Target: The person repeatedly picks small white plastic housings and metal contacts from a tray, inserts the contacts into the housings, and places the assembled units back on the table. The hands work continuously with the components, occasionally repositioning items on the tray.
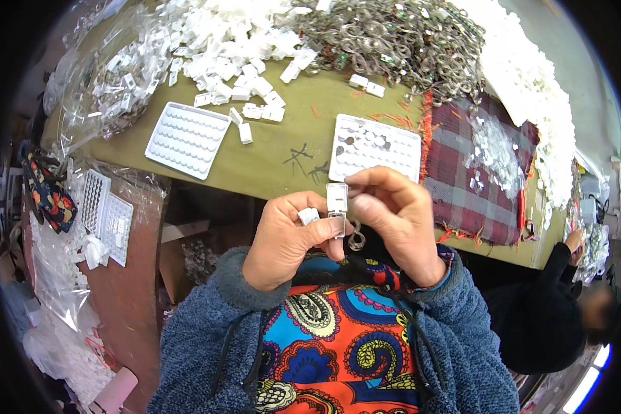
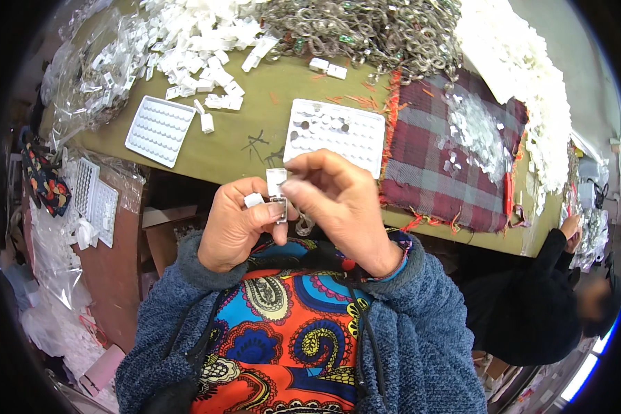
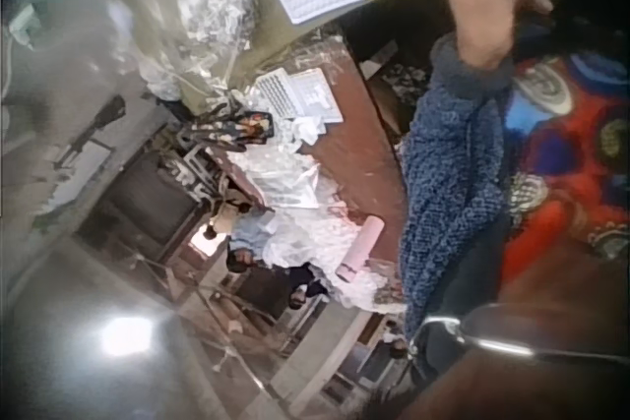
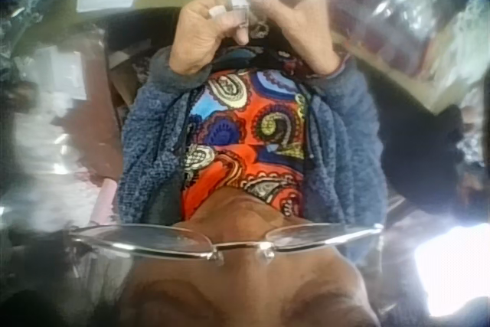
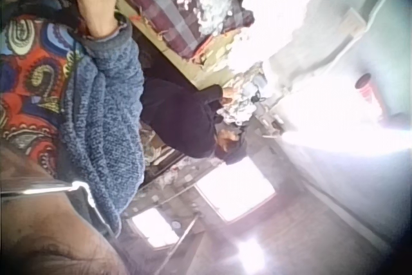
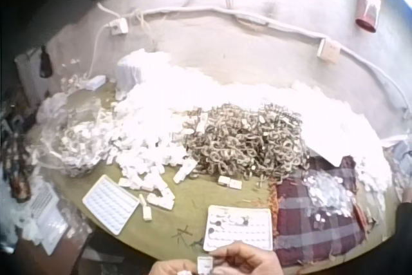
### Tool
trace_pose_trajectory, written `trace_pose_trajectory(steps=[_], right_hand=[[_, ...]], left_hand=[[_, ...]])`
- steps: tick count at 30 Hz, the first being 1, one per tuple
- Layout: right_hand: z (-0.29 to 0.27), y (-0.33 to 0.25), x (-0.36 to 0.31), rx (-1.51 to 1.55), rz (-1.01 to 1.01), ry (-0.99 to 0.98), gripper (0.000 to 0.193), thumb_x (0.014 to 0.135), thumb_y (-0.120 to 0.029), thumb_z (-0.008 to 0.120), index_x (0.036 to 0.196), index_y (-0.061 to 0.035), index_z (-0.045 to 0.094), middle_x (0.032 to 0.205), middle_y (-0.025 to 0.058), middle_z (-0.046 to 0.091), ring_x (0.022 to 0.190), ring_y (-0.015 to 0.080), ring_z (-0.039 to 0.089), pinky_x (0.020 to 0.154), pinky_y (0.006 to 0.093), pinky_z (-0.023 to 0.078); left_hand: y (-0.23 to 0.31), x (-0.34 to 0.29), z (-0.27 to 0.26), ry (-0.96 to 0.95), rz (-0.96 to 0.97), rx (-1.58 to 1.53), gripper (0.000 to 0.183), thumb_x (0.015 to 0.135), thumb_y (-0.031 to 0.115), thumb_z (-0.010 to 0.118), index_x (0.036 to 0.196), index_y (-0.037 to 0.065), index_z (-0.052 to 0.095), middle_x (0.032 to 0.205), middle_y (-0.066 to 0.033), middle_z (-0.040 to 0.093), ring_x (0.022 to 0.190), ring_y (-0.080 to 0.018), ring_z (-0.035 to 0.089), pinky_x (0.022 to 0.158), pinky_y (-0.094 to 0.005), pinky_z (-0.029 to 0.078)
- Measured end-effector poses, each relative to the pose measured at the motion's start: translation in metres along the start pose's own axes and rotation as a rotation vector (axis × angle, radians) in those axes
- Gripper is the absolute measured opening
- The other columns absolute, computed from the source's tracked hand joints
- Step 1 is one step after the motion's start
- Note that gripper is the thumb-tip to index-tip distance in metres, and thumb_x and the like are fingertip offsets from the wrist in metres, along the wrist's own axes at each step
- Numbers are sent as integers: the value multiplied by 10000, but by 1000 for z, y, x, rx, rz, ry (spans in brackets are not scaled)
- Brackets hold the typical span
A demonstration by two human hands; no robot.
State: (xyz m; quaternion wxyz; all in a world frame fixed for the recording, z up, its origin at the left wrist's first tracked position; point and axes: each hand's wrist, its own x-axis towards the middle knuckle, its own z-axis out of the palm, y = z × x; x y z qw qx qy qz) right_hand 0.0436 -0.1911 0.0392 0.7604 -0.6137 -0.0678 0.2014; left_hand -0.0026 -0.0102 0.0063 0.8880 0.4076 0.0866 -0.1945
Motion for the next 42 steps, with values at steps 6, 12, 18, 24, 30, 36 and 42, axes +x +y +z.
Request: trace_pose_trajectory(steps=[6, 12, 18, 24, 30, 36, 42], right_hand=[[-21, 3, -2, -591, -335, 25, 113, 855, 6, 738, 855, 28, 628, 852, 74, 651, 692, 129, 641, 566, 266, 497], [-63, -6, -21, -568, -642, -168, 303, 749, -62, 816, 1029, -11, 713, 998, 116, 652, 851, 248, 665, 721, 350, 539], [-89, -5, -33, -805, -1036, 16, 299, 677, -69, 802, 927, 19, 664, 974, 109, 647, 775, 236, 621, 663, 365, 460], [-120, -8, -48, -952, -1135, 102, 309, 650, -62, 799, 903, 54, 664, 972, 149, 677, 634, 202, 562, 646, 360, 447], [-155, -10, -66, -814, -951, 127, 289, 729, -96, 793, 967, 26, 681, 1047, 128, 689, 734, 241, 610, 674, 382, 477], [-196, -17, -60, -843, -486, 572, 98, 842, 48, 689, 934, 14, 682, 876, 134, 653, 767, 290, 661, 678, 351, 523], [-194, -15, -36, -969, -346, 536, 119, 837, -57, 725, 946, -14, 699, 863, 123, 627, 756, 323, 646, 669, 389, 519]], left_hand=[[-16, 9, 15, -55, -130, -80, 188, 923, 108, 722, 1046, -20, 661, 895, -99, 691, 660, -134, 661, 557, -247, 551], [-30, 25, 32, -235, -285, -482, 285, 891, 174, 767, 1068, -7, 637, 866, -57, 659, 607, -57, 571, 496, -180, 468], [-38, 38, 68, -140, -269, -338, 202, 936, 117, 703, 1078, -2, 620, 890, -26, 641, 593, -31, 511, 527, -159, 439], [-50, 55, 105, -230, -306, -258, 172, 976, 180, 664, 1046, 32, 609, 850, -1, 616, 583, -31, 502, 515, -179, 420], [-56, 66, 124, -196, -373, -153, 250, 966, 267, 675, 1086, 91, 544, 894, -53, 621, 568, -44, 499, 474, -176, 411], [-67, 76, 133, -258, -331, -79, 277, 957, 300, 687, 1091, 87, 572, 960, -159, 685, 532, -55, 492, 462, -185, 392], [-66, 76, 132, -221, -318, -10, 270, 969, 288, 670, 1101, 69, 585, 918, -188, 699, 565, -117, 578, 471, -206, 427]])
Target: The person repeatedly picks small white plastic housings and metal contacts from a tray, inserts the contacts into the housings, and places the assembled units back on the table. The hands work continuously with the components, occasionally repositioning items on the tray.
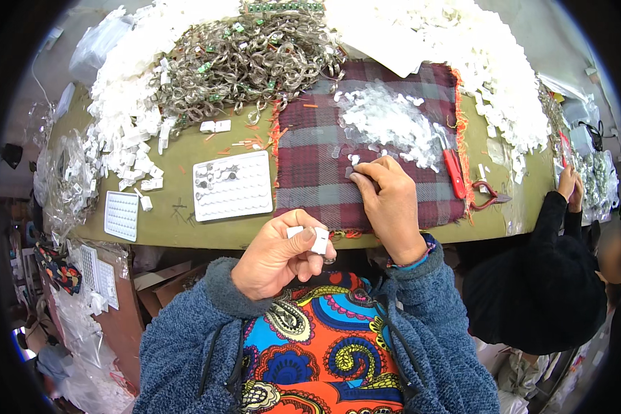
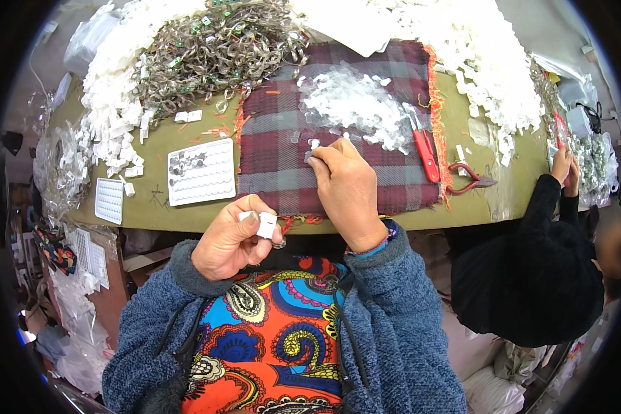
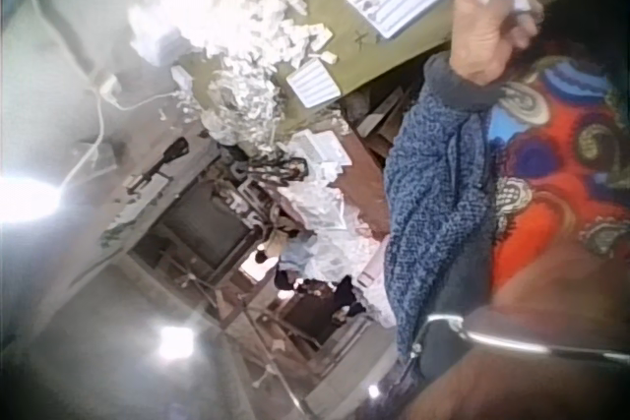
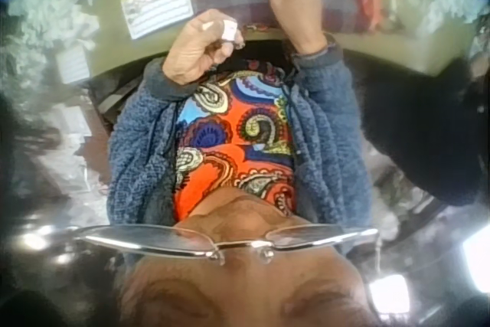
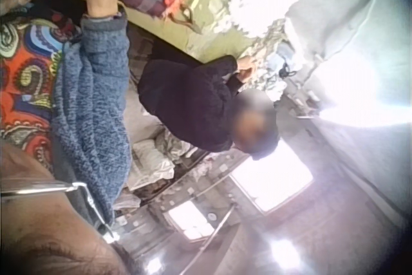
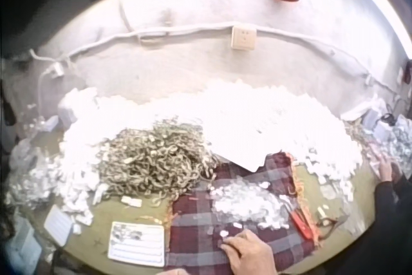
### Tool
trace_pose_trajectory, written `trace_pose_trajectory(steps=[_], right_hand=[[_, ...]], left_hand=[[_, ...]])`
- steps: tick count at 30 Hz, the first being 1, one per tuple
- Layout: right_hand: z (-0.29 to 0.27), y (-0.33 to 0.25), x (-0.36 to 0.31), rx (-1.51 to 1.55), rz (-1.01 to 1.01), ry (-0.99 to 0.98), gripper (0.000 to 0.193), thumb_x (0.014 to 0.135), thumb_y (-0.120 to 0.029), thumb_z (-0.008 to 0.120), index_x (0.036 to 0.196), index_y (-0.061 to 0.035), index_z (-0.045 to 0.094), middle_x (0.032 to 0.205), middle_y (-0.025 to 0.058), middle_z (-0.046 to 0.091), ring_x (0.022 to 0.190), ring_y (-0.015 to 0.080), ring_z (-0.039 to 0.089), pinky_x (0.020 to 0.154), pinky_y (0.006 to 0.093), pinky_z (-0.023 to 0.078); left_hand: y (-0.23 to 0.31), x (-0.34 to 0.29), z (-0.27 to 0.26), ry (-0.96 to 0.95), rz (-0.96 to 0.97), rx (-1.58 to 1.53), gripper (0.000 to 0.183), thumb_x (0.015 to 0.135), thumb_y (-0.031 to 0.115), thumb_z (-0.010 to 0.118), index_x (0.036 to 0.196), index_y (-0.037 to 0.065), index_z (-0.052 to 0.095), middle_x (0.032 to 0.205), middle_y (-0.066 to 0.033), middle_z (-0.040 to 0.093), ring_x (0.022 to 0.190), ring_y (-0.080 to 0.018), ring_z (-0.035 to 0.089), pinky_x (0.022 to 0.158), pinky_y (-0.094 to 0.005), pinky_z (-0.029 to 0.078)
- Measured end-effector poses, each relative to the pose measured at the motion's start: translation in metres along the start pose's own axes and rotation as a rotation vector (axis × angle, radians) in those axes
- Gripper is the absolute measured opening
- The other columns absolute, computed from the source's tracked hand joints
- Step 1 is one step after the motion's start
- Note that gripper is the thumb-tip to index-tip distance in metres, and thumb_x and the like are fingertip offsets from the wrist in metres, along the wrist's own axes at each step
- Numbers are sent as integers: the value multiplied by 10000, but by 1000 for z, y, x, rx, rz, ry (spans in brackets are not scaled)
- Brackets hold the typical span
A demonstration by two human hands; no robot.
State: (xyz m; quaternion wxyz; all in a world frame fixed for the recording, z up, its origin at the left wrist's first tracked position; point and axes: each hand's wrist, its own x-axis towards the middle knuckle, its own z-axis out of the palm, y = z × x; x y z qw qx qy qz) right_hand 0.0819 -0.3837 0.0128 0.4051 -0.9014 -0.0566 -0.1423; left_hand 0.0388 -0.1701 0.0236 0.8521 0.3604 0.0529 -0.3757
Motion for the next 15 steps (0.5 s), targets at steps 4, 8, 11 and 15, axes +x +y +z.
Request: trace_pose_trajectory(steps=[4, 8, 11, 15], right_hand=[[11, -4, 3, -154, 1, -10, 153, 809, -91, 751, 946, -35, 709, 842, 109, 609, 760, 319, 642, 662, 399, 520], [9, -14, 8, -152, -67, 12, 120, 816, -61, 738, 922, -21, 699, 828, 110, 601, 728, 302, 634, 643, 388, 510], [6, -38, 1, 15, -43, -7, 71, 835, -19, 713, 900, -3, 689, 812, 111, 606, 687, 262, 625, 624, 360, 498], [16, -85, -23, 423, 17, -220, 40, 881, 52, 672, 920, 57, 674, 882, 83, 655, 771, 130, 618, 680, 261, 489]], left_hand=[[4, -6, -8, 24, -10, 37, 266, 975, 281, 662, 1097, 59, 584, 930, -188, 707, 617, -137, 634, 488, -221, 466], [10, -17, -19, 15, 21, 7, 258, 982, 259, 651, 1114, 48, 581, 950, -191, 706, 676, -148, 664, 512, -225, 500], [14, -26, -28, 31, 81, -29, 263, 988, 230, 637, 1148, 32, 574, 1006, -199, 696, 741, -160, 682, 574, -240, 561], [22, -39, -46, 29, 161, -145, 281, 1009, 160, 592, 1243, 9, 554, 1078, -182, 675, 863, -190, 705, 740, -295, 637]])
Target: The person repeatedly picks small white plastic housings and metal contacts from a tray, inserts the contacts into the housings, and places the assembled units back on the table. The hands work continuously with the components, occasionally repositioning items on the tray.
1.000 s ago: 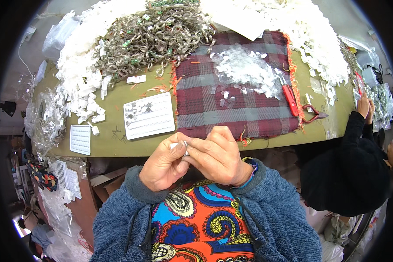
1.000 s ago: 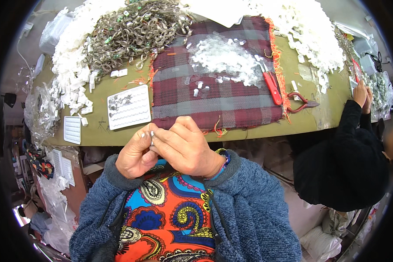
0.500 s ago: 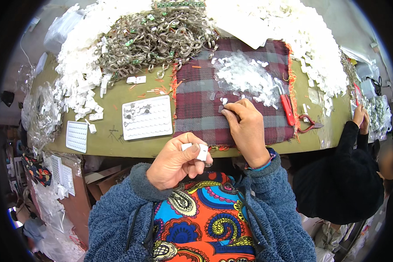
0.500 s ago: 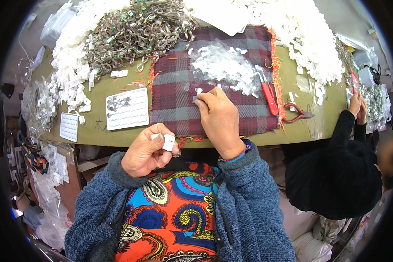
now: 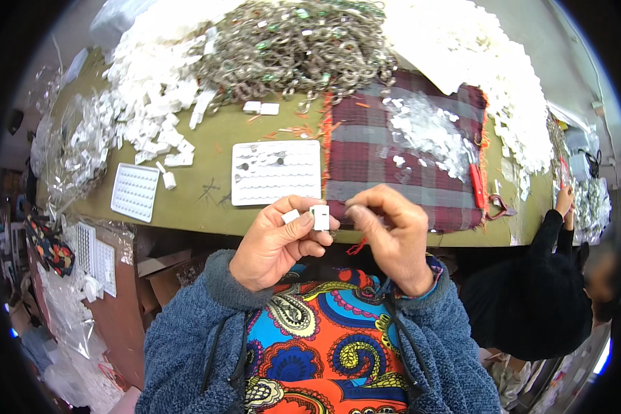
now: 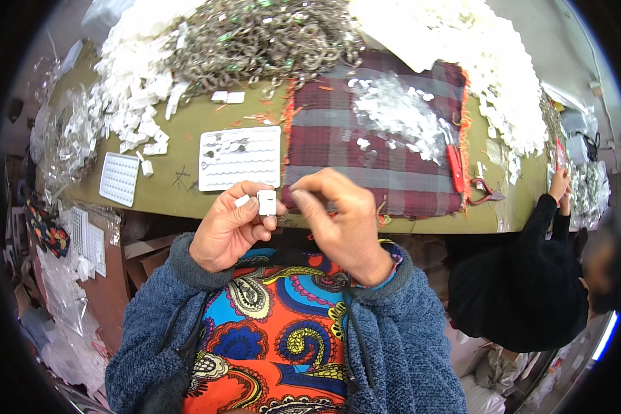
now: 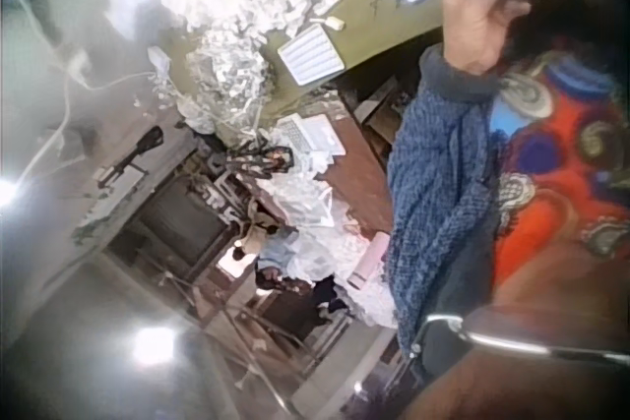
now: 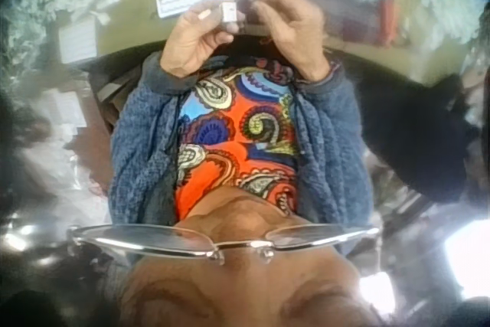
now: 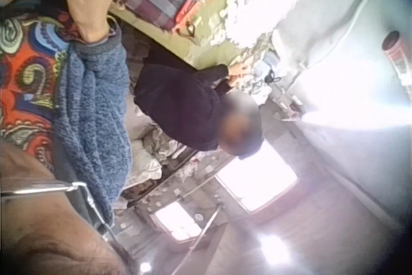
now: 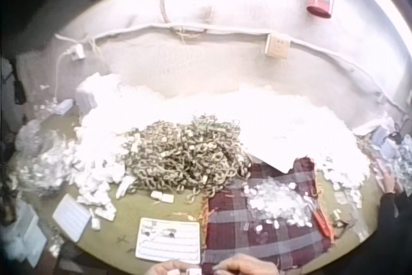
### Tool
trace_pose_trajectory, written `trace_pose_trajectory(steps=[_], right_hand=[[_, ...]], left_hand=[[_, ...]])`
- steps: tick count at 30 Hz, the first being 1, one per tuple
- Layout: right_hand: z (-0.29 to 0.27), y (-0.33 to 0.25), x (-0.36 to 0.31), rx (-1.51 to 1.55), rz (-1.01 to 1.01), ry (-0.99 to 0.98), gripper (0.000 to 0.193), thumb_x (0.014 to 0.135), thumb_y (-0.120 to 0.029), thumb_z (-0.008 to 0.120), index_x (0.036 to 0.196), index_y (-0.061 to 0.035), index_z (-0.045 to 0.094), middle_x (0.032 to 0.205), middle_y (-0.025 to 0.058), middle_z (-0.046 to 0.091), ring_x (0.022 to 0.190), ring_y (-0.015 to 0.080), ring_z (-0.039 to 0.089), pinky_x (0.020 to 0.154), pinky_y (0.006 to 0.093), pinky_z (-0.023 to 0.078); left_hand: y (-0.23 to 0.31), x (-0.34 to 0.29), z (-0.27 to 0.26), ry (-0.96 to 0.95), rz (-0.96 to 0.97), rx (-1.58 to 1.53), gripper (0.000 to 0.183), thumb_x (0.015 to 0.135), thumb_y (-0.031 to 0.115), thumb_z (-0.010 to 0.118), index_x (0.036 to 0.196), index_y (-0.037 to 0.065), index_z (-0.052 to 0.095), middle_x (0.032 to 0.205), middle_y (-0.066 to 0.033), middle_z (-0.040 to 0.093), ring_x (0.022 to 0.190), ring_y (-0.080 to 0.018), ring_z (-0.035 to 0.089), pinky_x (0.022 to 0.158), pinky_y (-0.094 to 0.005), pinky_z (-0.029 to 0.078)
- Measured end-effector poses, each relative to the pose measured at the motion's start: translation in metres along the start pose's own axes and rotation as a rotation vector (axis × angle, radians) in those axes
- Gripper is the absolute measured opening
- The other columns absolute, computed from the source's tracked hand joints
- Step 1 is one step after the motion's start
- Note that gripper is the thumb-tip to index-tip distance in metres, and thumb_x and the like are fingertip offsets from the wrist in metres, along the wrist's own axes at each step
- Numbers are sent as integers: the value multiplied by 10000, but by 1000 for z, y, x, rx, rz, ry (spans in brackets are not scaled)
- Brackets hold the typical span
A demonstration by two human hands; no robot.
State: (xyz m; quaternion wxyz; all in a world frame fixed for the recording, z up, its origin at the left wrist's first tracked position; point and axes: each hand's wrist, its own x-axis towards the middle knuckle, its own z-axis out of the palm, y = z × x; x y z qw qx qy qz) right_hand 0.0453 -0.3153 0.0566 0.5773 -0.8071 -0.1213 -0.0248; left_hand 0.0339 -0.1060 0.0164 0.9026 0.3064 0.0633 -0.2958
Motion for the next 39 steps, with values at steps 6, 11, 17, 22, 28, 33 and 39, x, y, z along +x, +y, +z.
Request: trace_pose_trajectory(steps=[6, 11, 17, 22, 28, 33, 39], right_hand=[[63, -15, 12, 94, -208, -48, 101, 839, 64, 692, 935, 36, 687, 984, 131, 685, 848, 228, 693, 731, 317, 556], [93, -19, 22, -12, -266, -108, 119, 819, 75, 702, 928, 29, 690, 973, 136, 688, 851, 242, 691, 728, 321, 554], [118, -21, 30, -65, -352, -147, 151, 790, 86, 719, 927, 29, 688, 956, 134, 677, 830, 255, 682, 707, 319, 551], [134, -21, 37, -181, -476, -210, 197, 786, 94, 727, 968, 30, 684, 971, 132, 668, 825, 244, 672, 722, 320, 551], [149, -28, 46, 54, -197, -274, 185, 820, 100, 699, 984, 31, 650, 998, 130, 665, 888, 226, 661, 783, 314, 537], [166, -31, 49, -6, -217, -368, 128, 875, 114, 633, 984, 51, 611, 1082, 138, 607, 981, 195, 620, 833, 305, 527], [187, -44, 69, -67, -188, -498, 140, 885, 68, 658, 1020, 36, 673, 948, 111, 660, 896, 160, 655, 783, 273, 529]], left_hand=[[16, -26, -29, -65, 124, -117, 238, 1019, 86, 560, 1232, -18, 575, 1032, -153, 690, 871, -212, 727, 768, -317, 628], [26, -43, -47, -39, 181, -175, 238, 1018, 82, 562, 1225, -35, 570, 1006, -149, 693, 848, -217, 725, 754, -321, 627], [33, -55, -61, 16, 258, -131, 265, 1015, 105, 569, 1239, -37, 560, 963, -130, 690, 822, -191, 713, 733, -320, 621], [39, -61, -71, 92, 277, -94, 246, 1015, 100, 566, 1219, -37, 573, 951, -126, 695, 815, -190, 717, 728, -319, 622], [51, -70, -82, 105, 315, -181, 226, 1006, 102, 592, 1186, -35, 584, 934, -126, 699, 802, -194, 723, 722, -304, 618], [53, -80, -91, 139, 354, -150, 205, 1010, 94, 575, 1168, -36, 577, 915, -141, 692, 785, -206, 722, 702, -307, 623], [57, -99, -104, 198, 418, -156, 242, 1019, 114, 571, 1225, -12, 553, 964, -112, 665, 777, -166, 703, 698, -288, 610]])
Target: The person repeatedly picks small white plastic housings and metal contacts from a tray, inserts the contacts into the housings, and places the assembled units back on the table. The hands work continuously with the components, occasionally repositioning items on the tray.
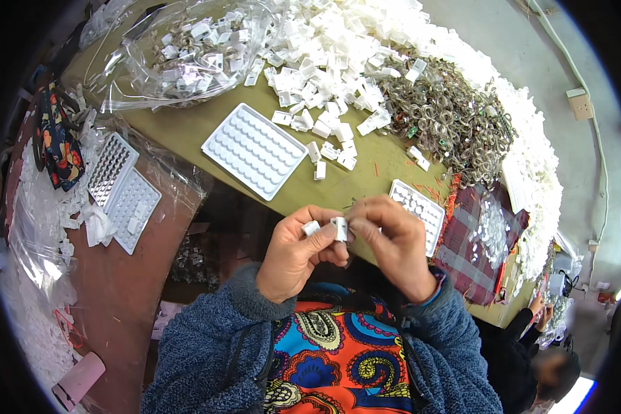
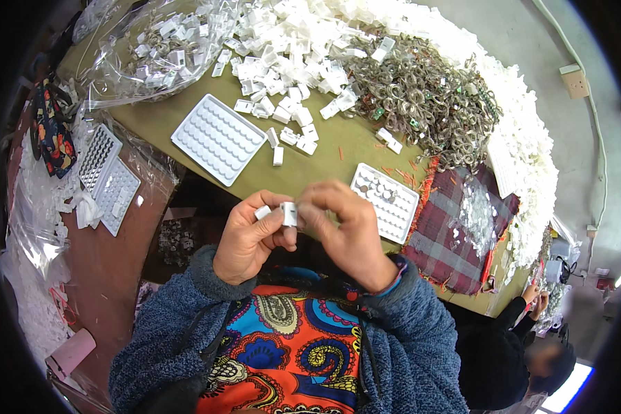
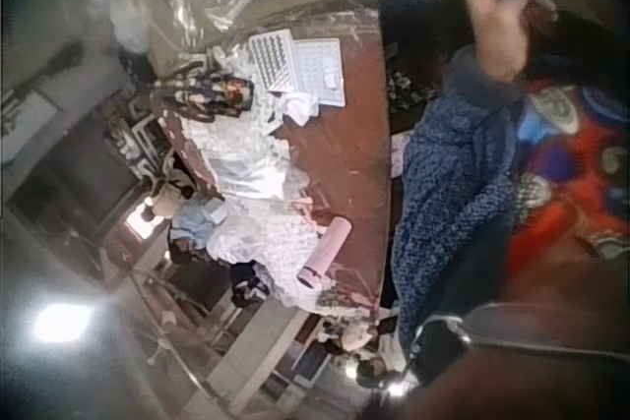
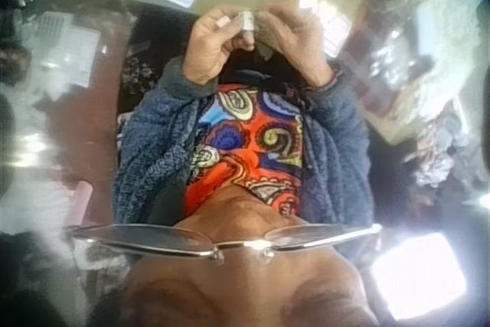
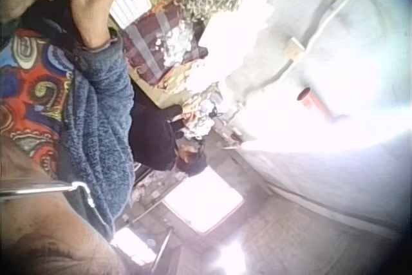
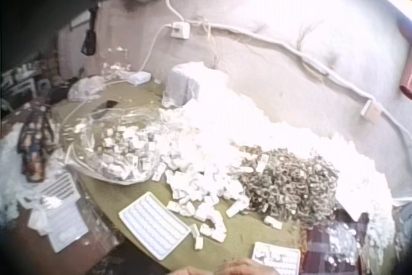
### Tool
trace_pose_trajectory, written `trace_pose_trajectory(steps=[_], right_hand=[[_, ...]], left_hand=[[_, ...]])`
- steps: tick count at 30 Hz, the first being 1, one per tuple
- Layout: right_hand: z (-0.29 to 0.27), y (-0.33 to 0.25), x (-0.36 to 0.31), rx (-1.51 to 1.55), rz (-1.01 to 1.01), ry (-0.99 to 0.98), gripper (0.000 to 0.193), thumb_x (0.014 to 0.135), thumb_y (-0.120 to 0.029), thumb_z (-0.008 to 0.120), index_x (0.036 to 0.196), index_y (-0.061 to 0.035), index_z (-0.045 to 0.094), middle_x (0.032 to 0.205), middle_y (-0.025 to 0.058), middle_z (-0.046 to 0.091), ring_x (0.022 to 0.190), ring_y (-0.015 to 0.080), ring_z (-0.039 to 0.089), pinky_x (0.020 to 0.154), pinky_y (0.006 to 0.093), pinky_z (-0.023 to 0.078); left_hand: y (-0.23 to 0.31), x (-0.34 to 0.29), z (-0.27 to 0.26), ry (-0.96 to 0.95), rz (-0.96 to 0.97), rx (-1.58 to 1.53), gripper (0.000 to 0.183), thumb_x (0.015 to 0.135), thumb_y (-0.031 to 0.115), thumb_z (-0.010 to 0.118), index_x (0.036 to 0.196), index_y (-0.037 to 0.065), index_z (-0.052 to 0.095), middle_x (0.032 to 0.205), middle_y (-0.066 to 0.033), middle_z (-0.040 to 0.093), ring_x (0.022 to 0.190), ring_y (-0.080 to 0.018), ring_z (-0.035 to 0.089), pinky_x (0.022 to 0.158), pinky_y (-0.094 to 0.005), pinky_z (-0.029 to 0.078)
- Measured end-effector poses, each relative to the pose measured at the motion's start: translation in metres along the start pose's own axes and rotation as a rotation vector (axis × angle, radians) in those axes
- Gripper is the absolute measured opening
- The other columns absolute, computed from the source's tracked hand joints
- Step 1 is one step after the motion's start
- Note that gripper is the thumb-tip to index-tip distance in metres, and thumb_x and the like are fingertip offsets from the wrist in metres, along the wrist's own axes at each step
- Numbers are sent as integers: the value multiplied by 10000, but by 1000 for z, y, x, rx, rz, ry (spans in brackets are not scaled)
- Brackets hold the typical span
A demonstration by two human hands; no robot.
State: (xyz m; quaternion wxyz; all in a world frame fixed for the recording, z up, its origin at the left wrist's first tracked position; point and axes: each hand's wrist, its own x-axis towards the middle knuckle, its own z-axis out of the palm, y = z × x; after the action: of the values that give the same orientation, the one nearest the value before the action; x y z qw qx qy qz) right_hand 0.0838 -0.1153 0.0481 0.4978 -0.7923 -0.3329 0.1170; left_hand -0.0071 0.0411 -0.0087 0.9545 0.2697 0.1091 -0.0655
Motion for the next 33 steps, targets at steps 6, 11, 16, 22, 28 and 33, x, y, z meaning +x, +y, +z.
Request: trace_pose_trajectory(steps=[6, 11, 16, 22, 28, 33], right_hand=[[37, 12, 47, -278, 83, 82, 291, 889, -123, 737, 1080, 72, 635, 824, 185, 687, 688, 215, 676, 602, 332, 525], [59, 27, 63, -470, -6, 186, 182, 852, -78, 703, 956, 53, 629, 833, 241, 638, 724, 429, 615, 668, 436, 505], [30, 8, 40, 0, 246, 103, 171, 912, -35, 657, 1050, 65, 636, 811, 115, 658, 647, 191, 663, 571, 331, 524], [-10, -16, -5, 515, 528, -105, 390, 948, -18, 655, 1285, 43, 469, 853, 75, 660, 637, 97, 641, 523, 220, 525], [-66, 19, -14, 268, 556, -49, 109, 954, -50, 653, 1039, 18, 654, 817, 42, 662, 632, 91, 641, 517, 256, 512], [-132, 85, -2, -741, 81, 324, 140, 864, -18, 646, 999, 2, 677, 855, 144, 641, 762, 313, 669, 664, 388, 527]], left_hand=[[10, -11, -10, -61, -1, -104, 263, 1032, 154, 554, 1252, 17, 508, 1013, -99, 596, 784, -160, 677, 625, -279, 600], [14, -17, -18, 42, 48, 51, 123, 971, 114, 662, 1012, 15, 602, 852, -89, 643, 692, -169, 698, 537, -253, 578], [11, -11, -4, 188, 199, 279, 213, 975, 96, 645, 1130, -48, 625, 968, -114, 677, 756, -164, 694, 616, -258, 598], [3, 10, 10, -38, 179, 480, 166, 959, 117, 672, 1061, -8, 630, 872, -63, 672, 707, -116, 656, 598, -254, 580], [-6, 22, 10, -125, 23, 213, 153, 945, 53, 672, 1042, -36, 593, 1043, -191, 678, 762, -190, 711, 609, -266, 612], [-11, 34, 11, -126, 35, 168, 186, 940, 63, 678, 1057, -44, 581, 1052, -220, 677, 804, -236, 730, 606, -276, 621]])
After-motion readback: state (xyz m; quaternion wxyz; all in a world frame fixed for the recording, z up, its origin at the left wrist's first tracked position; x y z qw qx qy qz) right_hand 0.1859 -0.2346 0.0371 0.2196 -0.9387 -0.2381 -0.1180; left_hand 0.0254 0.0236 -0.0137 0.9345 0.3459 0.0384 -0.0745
